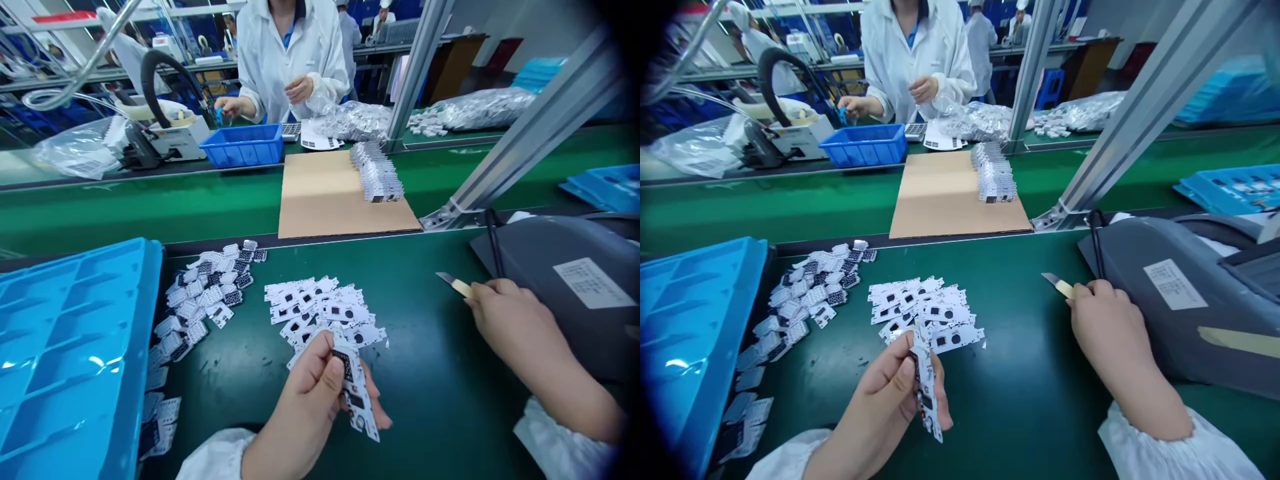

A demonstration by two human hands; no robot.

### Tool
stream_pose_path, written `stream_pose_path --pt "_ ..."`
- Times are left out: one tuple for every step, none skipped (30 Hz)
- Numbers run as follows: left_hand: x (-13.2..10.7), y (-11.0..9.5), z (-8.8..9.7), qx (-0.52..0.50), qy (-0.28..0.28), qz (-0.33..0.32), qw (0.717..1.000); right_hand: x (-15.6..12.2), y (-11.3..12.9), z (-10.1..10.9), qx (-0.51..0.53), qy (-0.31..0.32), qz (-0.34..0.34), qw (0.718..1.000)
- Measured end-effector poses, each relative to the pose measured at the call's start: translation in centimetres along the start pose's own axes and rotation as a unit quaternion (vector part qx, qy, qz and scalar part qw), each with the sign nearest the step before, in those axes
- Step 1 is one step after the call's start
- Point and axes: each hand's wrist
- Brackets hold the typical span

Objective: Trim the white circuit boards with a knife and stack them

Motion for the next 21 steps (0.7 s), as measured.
stream_pose_path --pt "0.0 0.1 0.0 -0.008 0.008 -0.009 1.0 0.1 -0.1 -0.1 0.009 0.003 0.0 1.0" --pt "0.0 0.2 0.1 -0.016 0.013 -0.018 1.0 0.2 0.0 0.0 0.025 0.004 -0.003 1.0" --pt "0.0 0.2 0.1 -0.023 0.014 -0.024 0.999 0.3 0.5 0.2 0.053 0.006 -0.006 0.999" --pt "0.1 0.2 0.1 -0.028 0.015 -0.029 0.999 0.5 1.2 0.6 0.093 0.008 -0.005 0.996" --pt "0.1 0.3 0.1 -0.031 0.02 -0.033 0.999 0.6 2.1 0.9 0.138 0.01 -0.001 0.99" --pt "0.2 0.3 0.1 -0.033 0.028 -0.037 0.998 0.6 3.3 1.3 0.186 0.012 0.004 0.982" --pt "0.2 0.4 0.1 -0.034 0.035 -0.04 0.998 0.5 4.6 1.7 0.228 0.012 0.014 0.973" --pt "0.3 0.5 0.1 -0.036 0.04 -0.042 0.998 0.4 6.1 2.1 0.26 0.008 0.027 0.965" --pt "0.4 0.6 0.2 -0.039 0.041 -0.042 0.998 0.2 7.6 2.5 0.293 0.002 0.04 0.955" --pt "0.4 0.7 0.2 -0.042 0.04 -0.039 0.998 -0.1 9.0 2.8 0.34 -0.008 0.057 0.939" --pt "0.4 0.8 0.2 -0.045 0.038 -0.035 0.998 -0.4 10.2 3.1 0.376 -0.02 0.078 0.923" --pt "0.4 0.9 0.2 -0.047 0.036 -0.03 0.998 -0.6 11.2 3.4 0.405 -0.027 0.1 0.908" --pt "0.4 1.0 0.2 -0.047 0.035 -0.027 0.998 -0.8 11.9 3.6 0.425 -0.035 0.123 0.896" --pt "0.4 1.1 0.2 -0.044 0.036 -0.025 0.998 -0.9 12.4 3.8 0.432 -0.043 0.146 0.889" --pt "0.3 1.1 0.2 -0.04 0.035 -0.026 0.998 -1.0 12.6 3.8 0.427 -0.052 0.17 0.887" --pt "0.3 1.1 0.1 -0.034 0.033 -0.027 0.998 -1.0 12.6 3.9 0.408 -0.066 0.195 0.889" --pt "0.3 1.0 0.1 -0.028 0.029 -0.026 0.999 -0.9 12.5 3.9 0.379 -0.083 0.218 0.896" --pt "0.3 1.0 0.1 -0.022 0.023 -0.022 0.999 -0.8 12.3 4.0 0.342 -0.098 0.241 0.903" --pt "0.3 1.0 0.1 -0.017 0.016 -0.017 1.0 -0.8 12.1 4.0 0.302 -0.111 0.259 0.911" --pt "0.3 1.0 0.1 -0.015 0.007 -0.009 1.0 -0.7 12.0 4.0 0.261 -0.124 0.273 0.917" --pt "0.3 1.0 0.1 -0.013 0.0 0.001 1.0 -0.7 11.9 4.1 0.224 -0.131 0.285 0.923"
Point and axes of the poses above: each hand's wrist, its own x-axis towards the middle knuckle, its own z-axis out of the back of the hand, y = z × x, and after that the axes turned 14 degrees about z, right-handed
